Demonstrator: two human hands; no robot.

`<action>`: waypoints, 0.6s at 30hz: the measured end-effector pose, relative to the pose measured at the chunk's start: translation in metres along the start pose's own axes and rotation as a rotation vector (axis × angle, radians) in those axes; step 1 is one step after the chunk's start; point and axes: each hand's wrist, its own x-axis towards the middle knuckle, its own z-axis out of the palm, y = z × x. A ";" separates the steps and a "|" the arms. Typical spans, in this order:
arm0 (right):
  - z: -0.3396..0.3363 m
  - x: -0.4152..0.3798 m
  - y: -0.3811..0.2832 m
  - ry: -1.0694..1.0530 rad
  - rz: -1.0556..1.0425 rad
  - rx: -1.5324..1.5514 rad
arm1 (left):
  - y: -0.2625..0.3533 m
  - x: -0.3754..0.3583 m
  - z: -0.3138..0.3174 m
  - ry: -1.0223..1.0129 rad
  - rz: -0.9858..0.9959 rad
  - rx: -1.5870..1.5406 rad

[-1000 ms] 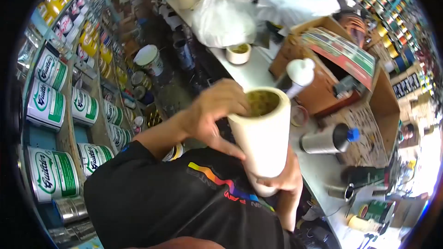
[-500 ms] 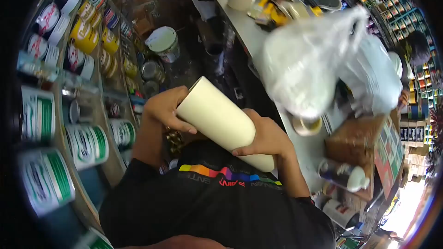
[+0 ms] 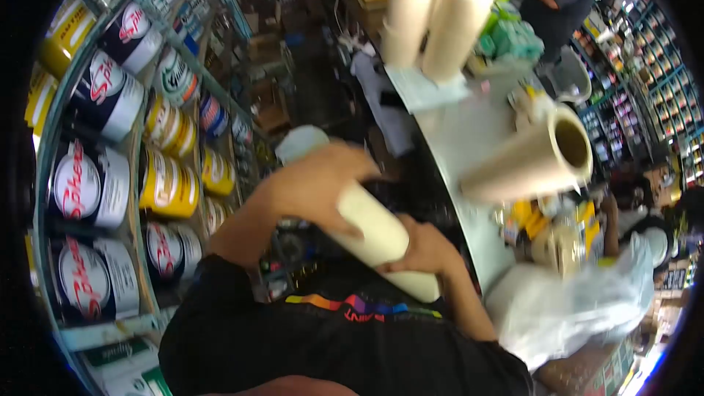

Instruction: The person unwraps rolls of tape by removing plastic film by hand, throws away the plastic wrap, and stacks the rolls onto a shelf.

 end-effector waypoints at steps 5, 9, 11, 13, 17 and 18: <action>-0.054 0.104 -0.024 0.073 -0.177 -0.233 | -0.120 0.078 0.006 -0.988 -0.084 -0.106; -0.097 0.208 -0.042 -0.027 -0.138 -0.235 | -0.220 0.093 -0.026 -0.942 -0.171 -0.198; -0.110 0.250 -0.051 -0.046 -0.146 -0.266 | -0.252 0.091 -0.046 -0.895 -0.206 -0.191; -0.116 0.287 -0.053 -0.081 -0.163 -0.198 | -0.285 0.102 -0.054 -1.019 -0.199 -0.298; -0.140 0.347 -0.071 -0.077 -0.054 -0.187 | -0.336 0.134 -0.092 -1.132 -0.190 -0.230; -0.146 0.361 -0.072 -0.058 -0.025 -0.196 | -0.349 0.145 -0.103 -1.151 -0.182 -0.178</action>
